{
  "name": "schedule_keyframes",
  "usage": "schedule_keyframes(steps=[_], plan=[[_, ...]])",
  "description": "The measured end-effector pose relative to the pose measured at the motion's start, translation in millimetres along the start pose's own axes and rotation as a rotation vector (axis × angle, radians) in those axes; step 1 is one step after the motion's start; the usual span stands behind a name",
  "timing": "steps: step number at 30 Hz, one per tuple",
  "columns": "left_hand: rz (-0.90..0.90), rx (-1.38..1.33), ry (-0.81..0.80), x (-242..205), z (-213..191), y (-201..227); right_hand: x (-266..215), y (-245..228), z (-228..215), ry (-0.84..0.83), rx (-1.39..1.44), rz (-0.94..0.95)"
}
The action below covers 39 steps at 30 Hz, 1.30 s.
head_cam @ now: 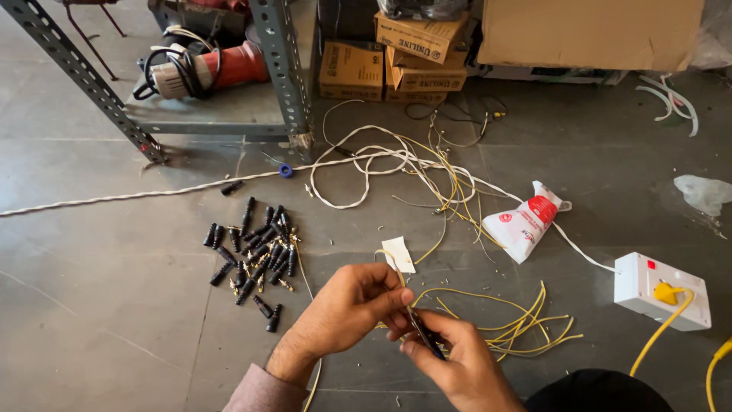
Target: The person sits on the floor and uses wire strippers to remove the yellow insulation from several thin wires. They hold each wire, strip a section of the coating, and place the stripped wire on the floor among other processed pieces.
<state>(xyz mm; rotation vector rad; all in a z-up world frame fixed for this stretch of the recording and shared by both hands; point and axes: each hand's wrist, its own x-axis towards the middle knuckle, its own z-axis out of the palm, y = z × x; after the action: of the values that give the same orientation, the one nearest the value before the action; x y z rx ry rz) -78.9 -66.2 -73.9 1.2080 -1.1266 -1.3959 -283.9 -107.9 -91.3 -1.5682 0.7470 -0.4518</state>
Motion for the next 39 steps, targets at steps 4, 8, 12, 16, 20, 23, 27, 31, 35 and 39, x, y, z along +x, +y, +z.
schedule_keyframes(steps=[4, 8, 12, 16, 20, 23, 27, 31, 35, 39], plan=[[-0.004, 0.067, 0.044, -0.4, 3.3, 2.1, 0.4, 8.2, -4.9, -0.067, 0.174, 0.103], [0.002, 0.122, 0.091, -1.3, 7.9, 6.2, -0.3, 8.2, -10.3, -0.112, 0.242, 0.149], [0.030, 0.126, 0.142, -1.7, 13.7, 7.2, -0.8, 6.4, -11.8, -0.113, 0.234, 0.175], [0.044, 0.135, 0.189, 0.3, 18.4, 5.3, 0.5, 5.0, -12.0, -0.106, 0.242, 0.169], [0.026, 0.111, 0.222, 2.6, 22.0, 1.3, 1.3, 4.8, -13.0, -0.100, 0.232, 0.174], [-0.005, 0.103, 0.219, 4.2, 22.5, -1.5, 0.9, 5.4, -13.5, -0.089, 0.224, 0.192], [0.004, 0.062, 0.186, 5.6, 21.6, -4.2, 1.9, 7.7, -12.7, -0.069, 0.205, 0.171], [0.005, 0.056, 0.169, 6.2, 20.9, -5.6, 2.3, 10.9, -15.1, -0.076, 0.214, 0.176], [0.011, 0.051, 0.138, 5.5, 18.6, -5.8, 3.3, 14.4, -17.1, -0.115, 0.263, 0.144], [-0.001, 0.064, 0.117, 5.4, 17.6, -4.9, 4.1, 15.6, -17.3, -0.113, 0.288, 0.161]])
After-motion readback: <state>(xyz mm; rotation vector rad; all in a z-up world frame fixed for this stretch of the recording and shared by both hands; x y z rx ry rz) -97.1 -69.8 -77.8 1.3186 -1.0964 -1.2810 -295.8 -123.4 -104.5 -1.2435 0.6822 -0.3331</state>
